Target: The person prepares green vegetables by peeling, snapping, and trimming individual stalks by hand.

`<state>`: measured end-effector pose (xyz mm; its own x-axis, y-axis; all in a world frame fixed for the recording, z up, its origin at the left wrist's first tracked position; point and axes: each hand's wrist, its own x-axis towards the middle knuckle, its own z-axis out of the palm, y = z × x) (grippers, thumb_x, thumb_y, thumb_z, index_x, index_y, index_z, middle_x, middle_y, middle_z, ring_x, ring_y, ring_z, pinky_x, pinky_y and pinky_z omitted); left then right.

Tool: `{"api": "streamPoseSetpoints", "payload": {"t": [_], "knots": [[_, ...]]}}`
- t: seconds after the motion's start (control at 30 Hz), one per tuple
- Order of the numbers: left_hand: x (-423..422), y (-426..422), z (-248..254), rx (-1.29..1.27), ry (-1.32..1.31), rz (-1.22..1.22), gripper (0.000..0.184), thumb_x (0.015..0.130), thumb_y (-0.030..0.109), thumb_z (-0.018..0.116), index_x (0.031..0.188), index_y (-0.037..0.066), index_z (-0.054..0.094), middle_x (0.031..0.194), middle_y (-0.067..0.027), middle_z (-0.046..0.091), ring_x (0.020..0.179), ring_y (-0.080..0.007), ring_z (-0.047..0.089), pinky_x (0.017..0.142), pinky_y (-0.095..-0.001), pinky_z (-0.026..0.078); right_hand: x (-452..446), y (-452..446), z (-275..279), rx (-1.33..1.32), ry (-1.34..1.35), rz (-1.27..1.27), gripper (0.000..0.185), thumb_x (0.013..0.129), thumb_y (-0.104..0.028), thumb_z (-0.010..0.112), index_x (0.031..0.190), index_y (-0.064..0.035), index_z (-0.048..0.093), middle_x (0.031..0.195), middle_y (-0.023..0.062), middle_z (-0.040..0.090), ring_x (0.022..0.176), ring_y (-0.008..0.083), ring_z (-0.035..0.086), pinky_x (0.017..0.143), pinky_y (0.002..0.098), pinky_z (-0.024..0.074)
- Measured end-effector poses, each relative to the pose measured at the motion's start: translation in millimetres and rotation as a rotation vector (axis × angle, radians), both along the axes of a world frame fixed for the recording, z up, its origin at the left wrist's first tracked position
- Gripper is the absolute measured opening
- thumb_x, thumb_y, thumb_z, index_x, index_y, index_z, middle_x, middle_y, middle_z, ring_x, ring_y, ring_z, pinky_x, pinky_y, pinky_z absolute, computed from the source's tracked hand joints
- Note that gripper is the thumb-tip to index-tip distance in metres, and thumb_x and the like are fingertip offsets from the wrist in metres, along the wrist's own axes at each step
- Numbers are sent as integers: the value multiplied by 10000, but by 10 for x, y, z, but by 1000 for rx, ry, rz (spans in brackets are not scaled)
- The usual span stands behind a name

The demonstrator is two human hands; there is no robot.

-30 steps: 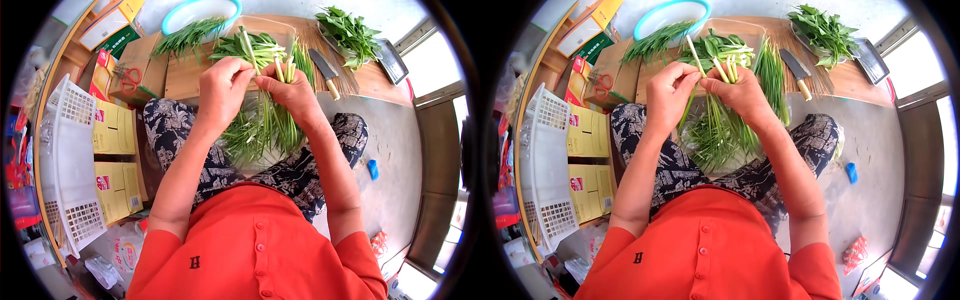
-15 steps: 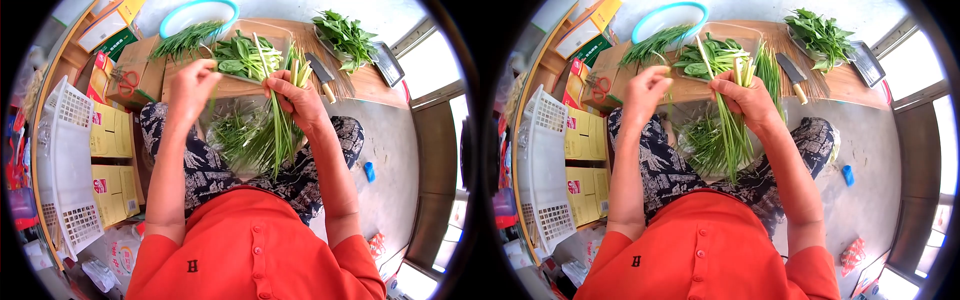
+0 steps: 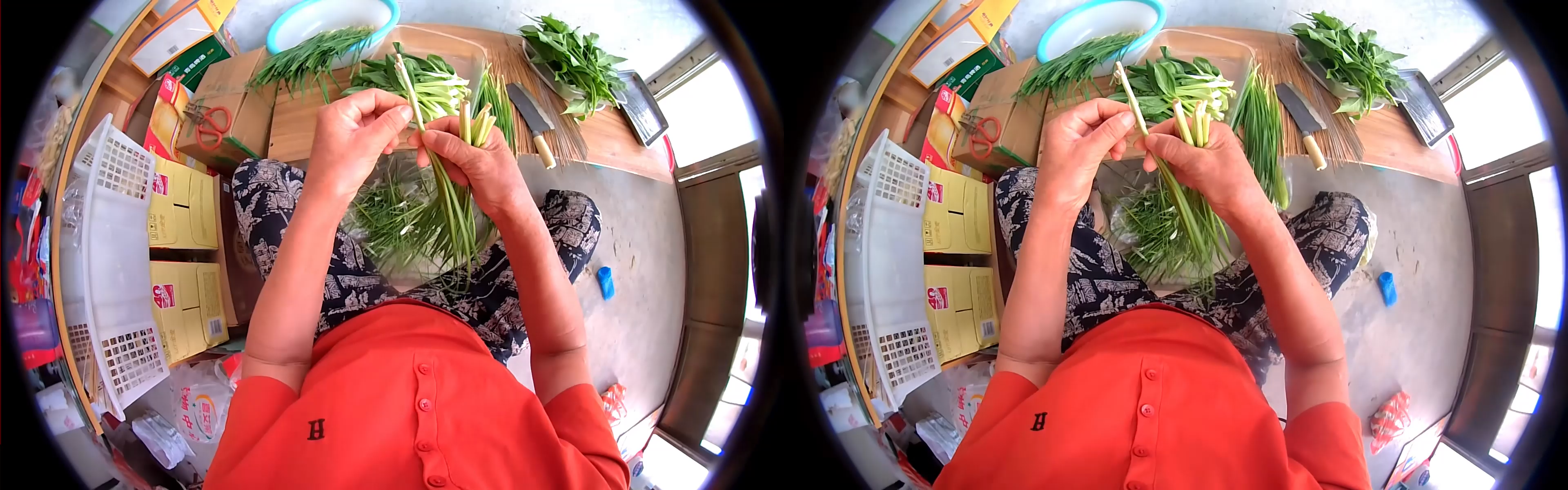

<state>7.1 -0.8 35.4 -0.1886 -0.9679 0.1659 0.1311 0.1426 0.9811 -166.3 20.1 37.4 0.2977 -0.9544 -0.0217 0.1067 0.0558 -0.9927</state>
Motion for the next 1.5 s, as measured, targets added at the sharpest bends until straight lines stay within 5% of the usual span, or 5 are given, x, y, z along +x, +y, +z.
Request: {"api": "streamPoseSetpoints", "payload": {"t": [0.47,0.83,1.03,1.1,1.5], "knots": [[-67,-104,-3,-747,-482,646,133,706,-32,637,733,58,542,747,-28,529,493,-105,499,454,-238,421,-39,11,9,292,-287,188,196,901,-187,543,934,-9,616,667,19,583,454,24,384,381,157,242],[415,-288,-20,-699,-605,845,140,685,-34,626,704,69,535,680,-21,479,508,-120,463,470,-275,385,-100,63,-7,295,-260,242,164,890,-165,564,911,-11,617,680,39,597,457,23,390,382,158,244],[469,-111,-69,-413,-895,341,207,847,224,643,769,39,595,608,-8,478,523,-119,467,481,-249,370,-85,-15,-25,167,-57,122,154,890,-168,573,895,-22,621,693,31,616,454,9,371,389,152,241],[288,-9,62,1,-218,102,210,888,241,621,894,33,649,665,21,531,583,-60,485,519,-208,371,-52,-24,-50,164,-51,130,150,891,-162,573,901,-23,628,696,29,620,458,11,372,396,153,244],[35,-21,153,-127,-84,-160,180,883,99,606,1037,18,649,799,18,584,663,-35,507,634,-190,435,17,-132,65,-5,91,219,236,924,-288,553,925,-79,664,754,3,645,596,48,459,545,196,342]]}}
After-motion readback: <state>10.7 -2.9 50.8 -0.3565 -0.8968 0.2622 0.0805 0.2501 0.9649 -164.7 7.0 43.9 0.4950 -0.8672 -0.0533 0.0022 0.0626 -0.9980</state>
